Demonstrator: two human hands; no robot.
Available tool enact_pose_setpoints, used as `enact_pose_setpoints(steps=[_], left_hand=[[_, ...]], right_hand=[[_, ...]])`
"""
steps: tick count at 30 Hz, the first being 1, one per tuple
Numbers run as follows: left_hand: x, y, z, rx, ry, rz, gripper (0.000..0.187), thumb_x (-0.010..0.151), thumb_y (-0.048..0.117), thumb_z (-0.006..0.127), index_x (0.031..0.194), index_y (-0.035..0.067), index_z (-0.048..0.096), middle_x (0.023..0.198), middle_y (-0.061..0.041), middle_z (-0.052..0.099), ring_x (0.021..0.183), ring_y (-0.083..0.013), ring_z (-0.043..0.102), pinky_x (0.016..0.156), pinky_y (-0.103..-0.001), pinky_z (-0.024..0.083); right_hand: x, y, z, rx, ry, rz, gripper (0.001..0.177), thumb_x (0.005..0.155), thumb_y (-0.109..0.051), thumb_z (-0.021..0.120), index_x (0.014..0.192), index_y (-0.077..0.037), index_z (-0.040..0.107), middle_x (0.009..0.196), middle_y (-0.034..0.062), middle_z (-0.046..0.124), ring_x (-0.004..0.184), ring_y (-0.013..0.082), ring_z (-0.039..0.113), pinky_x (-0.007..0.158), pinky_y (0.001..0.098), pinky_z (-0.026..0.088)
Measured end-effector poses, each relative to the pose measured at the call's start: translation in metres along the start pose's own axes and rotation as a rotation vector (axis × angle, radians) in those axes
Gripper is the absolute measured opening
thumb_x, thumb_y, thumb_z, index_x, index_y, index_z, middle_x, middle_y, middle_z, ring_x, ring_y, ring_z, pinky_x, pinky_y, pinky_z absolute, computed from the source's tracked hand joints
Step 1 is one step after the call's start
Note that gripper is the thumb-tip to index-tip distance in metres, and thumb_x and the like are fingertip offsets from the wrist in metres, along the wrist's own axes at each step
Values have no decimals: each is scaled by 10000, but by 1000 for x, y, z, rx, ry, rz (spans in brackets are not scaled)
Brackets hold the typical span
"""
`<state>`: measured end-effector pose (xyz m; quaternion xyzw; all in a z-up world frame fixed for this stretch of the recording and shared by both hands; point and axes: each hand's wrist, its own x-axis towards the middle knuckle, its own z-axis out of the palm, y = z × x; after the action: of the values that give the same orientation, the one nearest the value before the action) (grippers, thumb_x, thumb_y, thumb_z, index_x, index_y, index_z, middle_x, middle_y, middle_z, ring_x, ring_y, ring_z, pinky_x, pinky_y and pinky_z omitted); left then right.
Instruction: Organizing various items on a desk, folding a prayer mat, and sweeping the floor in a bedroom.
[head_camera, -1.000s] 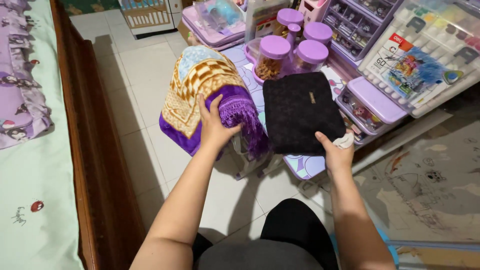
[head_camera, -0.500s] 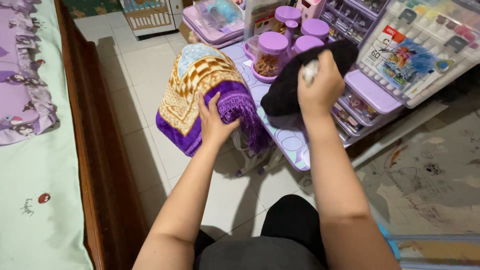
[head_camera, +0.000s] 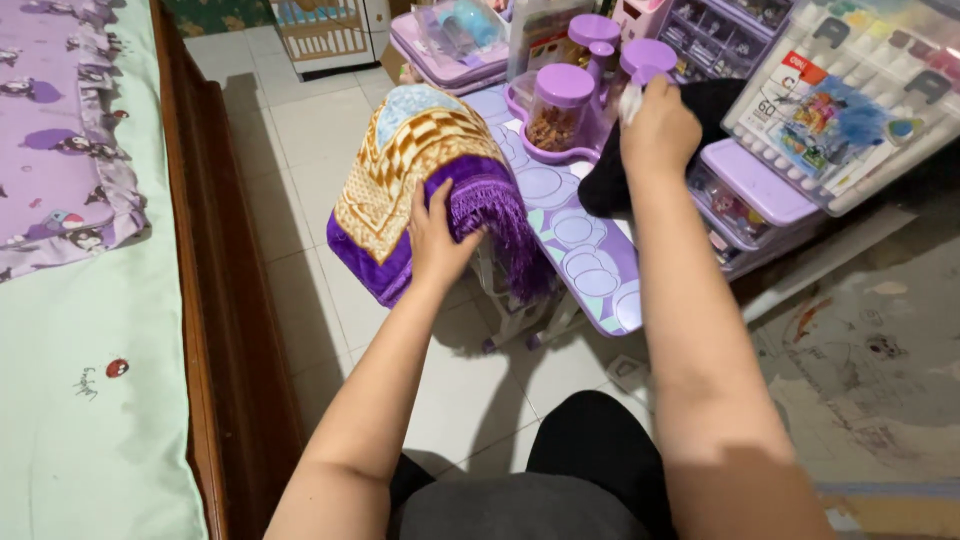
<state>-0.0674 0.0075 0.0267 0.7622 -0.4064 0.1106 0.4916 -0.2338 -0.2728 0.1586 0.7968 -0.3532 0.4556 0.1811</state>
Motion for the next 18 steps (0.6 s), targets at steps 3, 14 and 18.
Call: enact_pose_setpoints(steps=[3,14,18], left_hand=[[0,-1,-4,-41,6,11,956,745,385,906,1533,180,405,1629,-270,257,1471,-488,331,1198,-542,315],[13,16,-130,-26,-43,118,978,848,444,878,1600,118,346,1675,-239,223,1561,-435,226,1247,-561,219],[-3,7,-181,-145,33,163,850,907,366,811,1584,92,377,1664,-205,346,1556,-383,371,1293,-507,313]], right_hand=[[22,-3,-30,7,-136,44,409,985,-468,720,1006,-63,669,918,185,705,761,429,681,634,538,527],[-68,-42,-121,190,-484,-139,715,921,-641,666,1306,-46,570,1259,216,532,1152,413,562,879,552,489],[-177,-13,-83,189,-827,-343,834,929,-603,542,1554,-97,322,1586,186,259,1471,367,184,1160,568,173]])
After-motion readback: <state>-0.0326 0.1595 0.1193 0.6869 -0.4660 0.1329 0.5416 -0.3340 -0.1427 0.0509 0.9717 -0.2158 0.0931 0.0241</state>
